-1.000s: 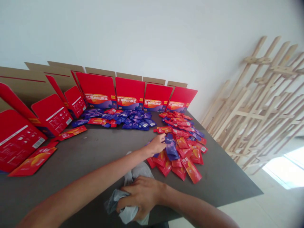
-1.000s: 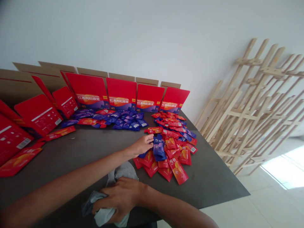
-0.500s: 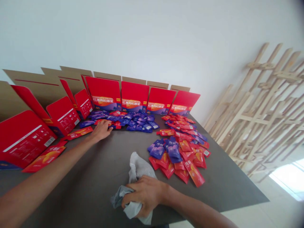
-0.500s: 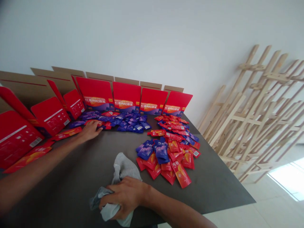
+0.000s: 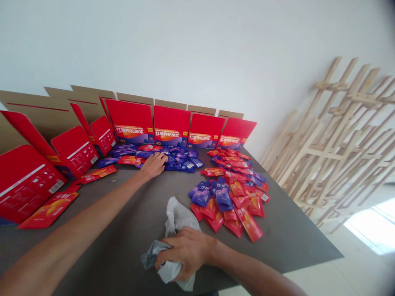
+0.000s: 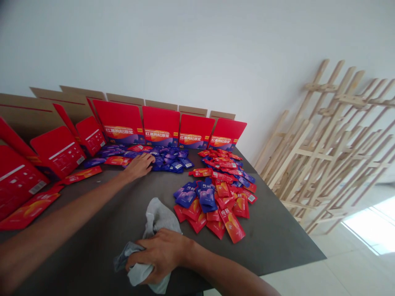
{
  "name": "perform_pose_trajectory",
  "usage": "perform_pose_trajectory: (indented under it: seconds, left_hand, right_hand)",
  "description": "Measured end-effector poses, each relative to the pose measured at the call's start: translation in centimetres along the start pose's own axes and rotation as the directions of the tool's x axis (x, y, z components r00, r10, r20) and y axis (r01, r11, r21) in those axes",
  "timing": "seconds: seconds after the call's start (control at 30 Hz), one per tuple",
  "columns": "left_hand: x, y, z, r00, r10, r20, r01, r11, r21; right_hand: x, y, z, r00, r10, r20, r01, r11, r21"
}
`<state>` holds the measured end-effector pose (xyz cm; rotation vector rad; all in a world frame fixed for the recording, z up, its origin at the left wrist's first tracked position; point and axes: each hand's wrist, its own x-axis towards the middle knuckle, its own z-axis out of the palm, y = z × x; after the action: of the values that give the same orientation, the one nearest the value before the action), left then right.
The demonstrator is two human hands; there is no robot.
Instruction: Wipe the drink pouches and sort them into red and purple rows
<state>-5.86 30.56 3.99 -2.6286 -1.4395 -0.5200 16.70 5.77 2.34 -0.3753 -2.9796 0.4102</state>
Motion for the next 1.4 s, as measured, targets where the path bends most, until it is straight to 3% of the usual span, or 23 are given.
perform_pose_trajectory:
  seconds: [0.27,0.47,0.57,0.67,0.77,0.87,0.93,1.0,1.13,1.3,1.4]
  left_hand:
    - [2.0,1.4,1.0,0.999,-0.048,-0.014,0.047,0.998,-0.052]
    - [1.2,2.1,-0.6,0.986,-0.123,-0.11,0.093,0.965,-0.243]
    - [0.1,2.4,-1.8,0.962,-0.207,-0.176,0.126,0.914,-0.387]
    - [-1.7,3.1,-2.7,0.904,-0.365,-0.221,0.194,0.812,-0.551]
    - [-4.4,4.9,-2.8,0.845,-0.512,-0.156,0.262,0.65,-0.713]
    - [-8.0,8.0,-2.5,0.854,-0.519,0.043,0.313,0.445,-0.839]
    - [-10.5,10.6,-2.5,0.869,-0.462,0.178,0.347,0.314,-0.884]
    - [-12.6,13.1,-2.7,0.875,-0.404,0.267,0.372,0.21,-0.904]
    - [-14.8,16.1,-3.8,0.881,-0.35,0.319,0.348,0.02,-0.937]
    - [-15.2,15.9,-4.5,0.842,-0.396,0.366,0.354,-0.106,-0.929]
    - [-15.5,15.7,-3.8,0.839,-0.381,0.389,0.378,-0.106,-0.92]
  right_hand:
    - [-0.4,0.2,-0.3,1.0,0.024,0.001,-0.024,1.0,-0.006]
    - [-0.4,0.3,-0.2,1.0,0.009,0.001,-0.009,1.0,-0.022]
    - [-0.5,0.5,-0.3,0.999,0.032,-0.034,-0.033,0.998,-0.057]
    - [-0.8,0.7,-0.4,0.979,0.064,-0.192,-0.086,0.99,-0.108]
    - [-1.4,0.9,-0.7,0.876,0.142,-0.462,-0.207,0.974,-0.093]
    - [-1.8,1.0,-1.1,0.712,0.253,-0.655,-0.348,0.938,-0.015]
    - [-1.8,1.0,-1.4,0.659,0.335,-0.673,-0.421,0.906,0.038]
    - [-1.5,1.1,-1.7,0.681,0.403,-0.612,-0.467,0.882,0.061]
    - [-0.7,0.9,-1.7,0.812,0.38,-0.443,-0.421,0.907,0.007]
    - [-0.4,0.5,-1.5,0.902,0.309,-0.301,-0.342,0.938,-0.063]
    - [-0.7,0.5,-1.7,0.912,0.273,-0.306,-0.304,0.951,-0.056]
